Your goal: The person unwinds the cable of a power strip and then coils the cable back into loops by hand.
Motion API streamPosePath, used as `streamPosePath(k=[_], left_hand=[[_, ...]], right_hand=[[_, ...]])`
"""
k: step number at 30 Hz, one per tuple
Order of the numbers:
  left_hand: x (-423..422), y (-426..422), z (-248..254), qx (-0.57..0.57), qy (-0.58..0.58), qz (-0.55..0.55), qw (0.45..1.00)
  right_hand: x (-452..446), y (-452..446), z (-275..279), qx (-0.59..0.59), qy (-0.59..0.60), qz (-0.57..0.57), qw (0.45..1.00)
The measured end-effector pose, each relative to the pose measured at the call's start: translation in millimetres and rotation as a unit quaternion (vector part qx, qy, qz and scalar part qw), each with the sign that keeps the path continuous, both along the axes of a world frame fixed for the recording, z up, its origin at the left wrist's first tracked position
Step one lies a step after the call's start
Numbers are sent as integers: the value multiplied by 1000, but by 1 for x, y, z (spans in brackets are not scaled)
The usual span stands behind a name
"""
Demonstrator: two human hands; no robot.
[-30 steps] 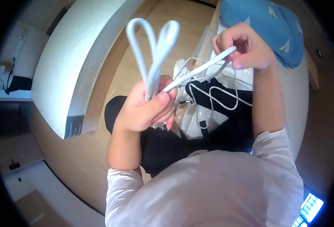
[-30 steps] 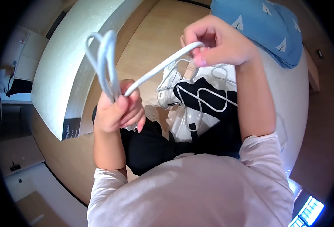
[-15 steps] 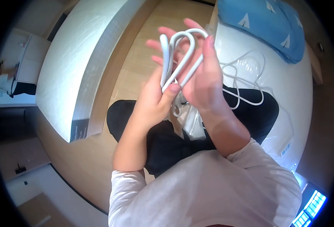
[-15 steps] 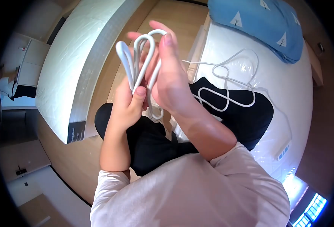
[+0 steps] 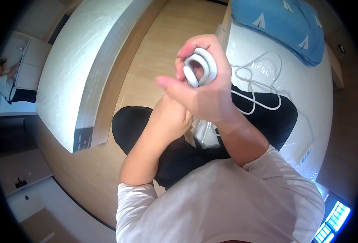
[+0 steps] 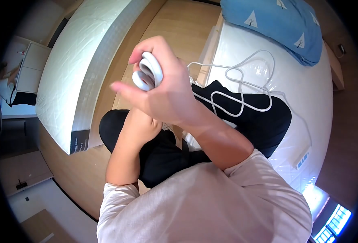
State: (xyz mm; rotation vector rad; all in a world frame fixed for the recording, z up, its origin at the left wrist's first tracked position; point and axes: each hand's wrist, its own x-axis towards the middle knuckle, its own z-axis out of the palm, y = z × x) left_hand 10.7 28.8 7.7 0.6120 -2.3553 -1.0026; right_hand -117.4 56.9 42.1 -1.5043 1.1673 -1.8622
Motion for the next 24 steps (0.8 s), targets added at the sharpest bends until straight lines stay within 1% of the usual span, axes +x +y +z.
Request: streamPosePath(k=[1, 2, 3, 4, 5, 6, 7, 9, 10, 11, 12, 13, 14, 16, 17, 18, 20, 21, 22, 24], left_hand=[[1, 0, -2, -22, -38, 6, 999], [0, 1, -1, -23, -38, 6, 999], [-2, 3, 3, 2, -21, 19, 1000], [-4, 5, 5, 26, -4, 32, 999], [-5, 6, 5, 25, -4, 33, 999], [-6, 6, 4, 41, 35, 30, 998], [-6, 5, 4, 58, 74, 26, 995], [-2, 0, 4, 52, 93, 18, 994], [2, -3, 4, 47, 112, 9, 993], [7, -9, 7, 47, 112, 15, 992], [12, -16, 11, -50, 177, 14, 983], [16, -21, 16, -146, 237, 12, 960], [18, -23, 19, -88, 312, -1, 946], [7, -12, 21, -63, 415, 145, 896], [11, -13, 26, -138, 382, 169, 898], [11, -14, 32, -139, 381, 173, 897], [12, -15, 39, -251, 230, 139, 930], [13, -15, 37, -250, 229, 142, 930], [14, -15, 35, -238, 217, 139, 936], [16, -16, 32, -216, 193, 126, 949]], right_hand=[[0, 0, 1, 0, 0, 0, 1000], [0, 0, 2, 11, -30, -12, 999], [0, -1, 4, 22, -60, -25, 998], [0, 2, 9, 22, -59, -24, 998], [0, 7, 15, 53, -150, 37, 987], [-2, 10, 18, 83, -239, 97, 963], [-3, 11, 18, 83, -239, 99, 962], [-5, 10, 17, 89, -277, 120, 949], [-6, 10, 16, 90, -276, 125, 949], [-5, 11, 15, 91, -249, 114, 958], [-5, 12, 13, 91, -222, 103, 965], [-5, 12, 12, 99, -211, 110, 966], [-3, 10, 9, 101, -212, 116, 965], [2, 5, -3, 71, -75, -2, 995], [1, 5, -7, 104, -38, -6, 994], [4, 4, -12, 105, -37, -3, 994], [12, 4, -20, 107, 36, -45, 993], [9, 5, -19, 83, 81, -25, 993], [8, 6, -18, 84, 80, -23, 993], [8, 8, -15, 121, 114, -4, 986]])
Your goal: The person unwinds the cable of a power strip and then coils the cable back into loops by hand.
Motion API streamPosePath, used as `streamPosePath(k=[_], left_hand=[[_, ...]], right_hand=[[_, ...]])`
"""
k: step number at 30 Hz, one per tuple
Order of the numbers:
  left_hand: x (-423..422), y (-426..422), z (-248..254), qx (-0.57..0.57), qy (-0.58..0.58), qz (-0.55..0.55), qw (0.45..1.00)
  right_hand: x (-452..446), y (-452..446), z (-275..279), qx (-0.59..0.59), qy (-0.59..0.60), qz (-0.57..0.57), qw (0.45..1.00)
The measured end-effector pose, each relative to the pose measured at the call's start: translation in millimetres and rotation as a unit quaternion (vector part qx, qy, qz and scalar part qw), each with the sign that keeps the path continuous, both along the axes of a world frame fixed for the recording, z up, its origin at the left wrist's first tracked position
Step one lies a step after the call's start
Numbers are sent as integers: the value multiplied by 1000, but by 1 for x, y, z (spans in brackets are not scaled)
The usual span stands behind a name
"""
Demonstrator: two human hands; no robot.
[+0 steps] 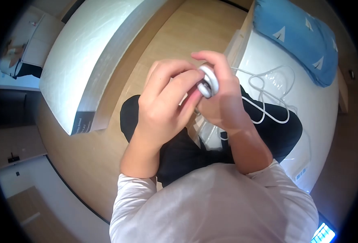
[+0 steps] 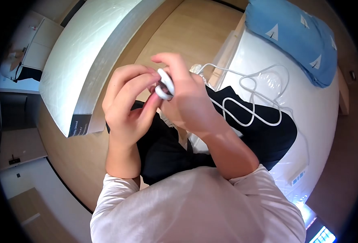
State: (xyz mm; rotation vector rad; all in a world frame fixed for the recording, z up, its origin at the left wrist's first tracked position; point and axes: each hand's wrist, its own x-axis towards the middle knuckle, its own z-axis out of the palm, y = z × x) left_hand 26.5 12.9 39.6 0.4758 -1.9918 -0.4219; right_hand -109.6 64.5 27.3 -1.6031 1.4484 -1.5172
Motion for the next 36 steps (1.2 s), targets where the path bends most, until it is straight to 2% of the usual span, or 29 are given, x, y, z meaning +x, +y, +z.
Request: streamPosePath(k=[2, 7, 9, 13, 15, 16, 18, 19, 23, 25, 29, 30, 32, 33, 34, 36], left_hand=[[1, -5, 0, -29, 0, -8, 1000], [5, -5, 2, 109, 0, -50, 993], [9, -9, 0, 117, -12, -60, 991], [16, -9, -1, 167, -24, -98, 981], [23, -11, 1, 189, -12, -117, 975], [25, -13, 1, 209, 1, -139, 968], [27, -13, 1, 211, 13, -135, 968], [27, -14, 1, 199, 4, -134, 971], [27, -18, 2, 153, -40, -124, 979], [28, -16, 3, 177, -38, -129, 975], [31, -17, 2, 228, -61, -144, 961], [29, -22, -2, 228, -61, -144, 961], [25, -36, -12, 180, -31, -240, 954], [20, -29, -15, 252, 27, -266, 930], [12, -21, -19, 249, 27, -265, 931], [-6, -9, -26, 333, 68, -194, 920]], right_hand=[[3, 1, 2, 5, 11, 6, 1000], [-6, 2, 3, 30, 7, 79, 996], [-9, 1, 1, 62, -25, 134, 989], [-9, -1, -8, 87, -40, 155, 983], [-5, -1, -13, 41, -123, 194, 972], [-7, 0, -11, 41, -123, 195, 972], [-11, 4, 0, 159, -66, 246, 954], [-10, 7, 10, 200, -77, 230, 949], [-4, 10, 9, 211, -53, 171, 961], [-2, 9, 6, 176, 18, 154, 972], [4, 9, -15, 114, 18, 124, 985], [6, 9, -18, 100, 8, 105, 989], [6, 6, -17, 84, -1, 86, 993], [5, 4, -14, 124, -51, 51, 990], [4, 2, -12, 163, -101, 14, 981], [10, 2, -21, 145, -145, 6, 979]])
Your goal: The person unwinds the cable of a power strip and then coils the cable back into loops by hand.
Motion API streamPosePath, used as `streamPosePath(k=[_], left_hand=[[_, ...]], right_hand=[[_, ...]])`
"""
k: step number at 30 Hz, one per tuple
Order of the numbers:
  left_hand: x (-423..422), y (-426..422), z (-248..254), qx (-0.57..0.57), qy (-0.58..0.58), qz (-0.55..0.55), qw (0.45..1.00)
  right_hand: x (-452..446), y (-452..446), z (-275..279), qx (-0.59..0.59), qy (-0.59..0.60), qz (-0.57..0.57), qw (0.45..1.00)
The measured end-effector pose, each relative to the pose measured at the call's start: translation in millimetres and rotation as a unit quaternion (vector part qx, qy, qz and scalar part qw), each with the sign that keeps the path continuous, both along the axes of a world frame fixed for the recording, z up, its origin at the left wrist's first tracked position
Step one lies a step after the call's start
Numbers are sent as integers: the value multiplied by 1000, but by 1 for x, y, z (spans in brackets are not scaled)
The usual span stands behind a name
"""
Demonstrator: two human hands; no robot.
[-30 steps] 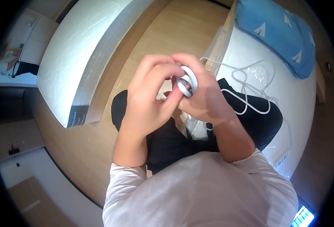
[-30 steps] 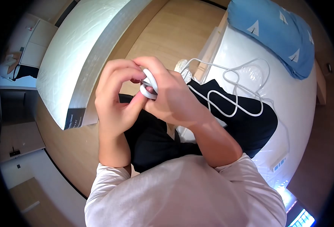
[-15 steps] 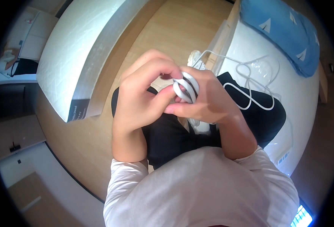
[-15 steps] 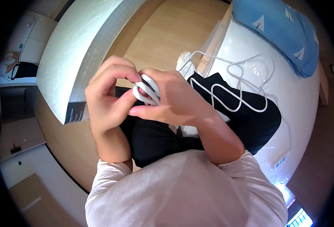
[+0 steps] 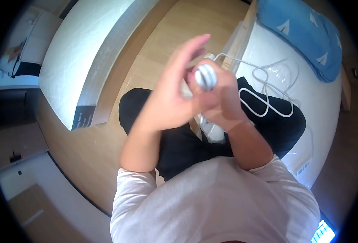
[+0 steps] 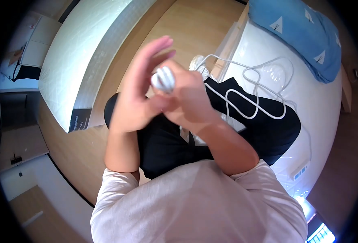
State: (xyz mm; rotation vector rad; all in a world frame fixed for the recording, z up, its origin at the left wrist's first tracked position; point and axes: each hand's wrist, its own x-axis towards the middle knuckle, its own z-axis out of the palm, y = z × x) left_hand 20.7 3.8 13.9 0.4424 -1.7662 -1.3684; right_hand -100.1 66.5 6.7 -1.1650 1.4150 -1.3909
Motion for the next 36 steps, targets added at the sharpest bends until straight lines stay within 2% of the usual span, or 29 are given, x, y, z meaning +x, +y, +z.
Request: streamPosePath(k=[1, 2, 3, 4, 5, 6, 7, 8, 10, 11, 12, 15, 16, 17, 20, 22, 24, 25, 26, 28, 30, 36], left_hand=[[-3, 3, 5, -115, -121, 60, 984], [-3, 4, 4, -115, -120, 60, 984], [-3, 3, 4, -48, -121, 21, 991], [-2, 1, 4, 18, -122, -15, 992], [-7, 4, 4, -15, -63, 7, 998], [-6, 3, 4, -19, -66, 8, 998], [-5, 2, 2, 2, -62, 16, 998], [-5, 2, 0, 23, -57, 24, 998], [-3, 1, -5, 20, -49, 29, 998], [-1, -3, -6, 15, -41, 34, 998], [0, -3, -12, 55, -29, 30, 998], [4, -14, -15, 11, -64, 56, 996], [3, -9, -12, 4, -62, 62, 996], [2, -5, -6, 36, -63, 61, 996], [1, -4, -2, 8, -76, 74, 994], [2, -6, -13, 23, -90, 86, 992], [-1, -6, -19, -2, -101, 62, 993], [-4, -4, -16, -18, -96, 84, 992], [-5, -2, -11, 5, -92, 71, 993], [-7, -2, -10, 12, -82, 73, 994], [-9, -3, -9, 18, -90, 72, 993], [-4, -3, -7, -25, -102, 65, 992]], right_hand=[[1, 2, -2, -52, 44, 10, 998], [2, 5, -3, -104, 88, 21, 990], [5, 6, 0, -64, -31, 23, 997], [7, 6, -1, -68, -32, 27, 997], [10, 6, -4, -105, 134, -7, 985], [12, 4, -5, -139, 296, -43, 944], [12, 2, -3, -165, 352, -30, 921], [12, 1, -3, -167, 351, -30, 921], [11, 1, 1, -104, 330, 52, 937], [13, -1, 0, -101, 339, 49, 934], [11, -1, 1, -120, 336, 45, 933], [14, -9, 3, -137, 314, 59, 937], [13, -5, 5, -117, 324, 73, 936], [12, -4, 8, -47, 317, 92, 943], [11, -6, 2, -70, 301, 88, 947], [8, -8, -6, -130, 301, 85, 941], [10, -6, -7, -91, 252, 48, 962], [11, -6, -9, -87, 228, 37, 969], [11, -9, -10, -101, 224, 44, 968], [9, -8, -12, -143, 239, 17, 960], [9, -6, -10, -136, 231, 16, 963], [10, -10, -11, -183, 243, -20, 952]])
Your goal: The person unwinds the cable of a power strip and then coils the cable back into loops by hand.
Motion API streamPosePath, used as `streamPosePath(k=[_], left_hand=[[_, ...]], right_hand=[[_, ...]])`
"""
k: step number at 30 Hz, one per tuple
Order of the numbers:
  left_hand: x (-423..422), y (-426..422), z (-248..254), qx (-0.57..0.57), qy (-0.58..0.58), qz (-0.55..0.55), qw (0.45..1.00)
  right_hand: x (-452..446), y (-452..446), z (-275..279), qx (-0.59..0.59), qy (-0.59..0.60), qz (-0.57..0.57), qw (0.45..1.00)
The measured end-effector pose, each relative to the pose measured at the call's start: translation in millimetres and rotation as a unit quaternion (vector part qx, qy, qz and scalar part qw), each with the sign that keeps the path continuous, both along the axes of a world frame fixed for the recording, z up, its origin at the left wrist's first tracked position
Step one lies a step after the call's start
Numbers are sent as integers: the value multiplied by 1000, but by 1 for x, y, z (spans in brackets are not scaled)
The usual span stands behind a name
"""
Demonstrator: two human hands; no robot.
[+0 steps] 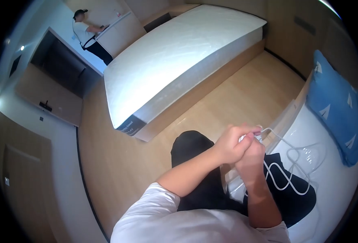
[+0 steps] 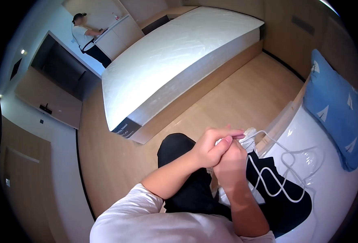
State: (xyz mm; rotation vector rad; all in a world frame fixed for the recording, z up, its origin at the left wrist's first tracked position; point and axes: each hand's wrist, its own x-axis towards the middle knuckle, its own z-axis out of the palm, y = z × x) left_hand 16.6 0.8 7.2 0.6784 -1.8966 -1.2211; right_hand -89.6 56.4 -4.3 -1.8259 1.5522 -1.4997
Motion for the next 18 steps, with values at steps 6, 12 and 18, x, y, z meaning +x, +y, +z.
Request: streamPosePath(k=[6, 12, 18], left_hand=[[4, -2, 2, 12, 16, 9, 1000], [-9, 11, 14, -78, -24, 119, 989], [-7, 12, 9, 107, 1, 22, 994]], right_hand=[[1, -5, -4, 35, -48, 38, 998], [0, -4, -17, -2, -24, 11, 1000], [11, 1, -11, 60, 70, -101, 991]])
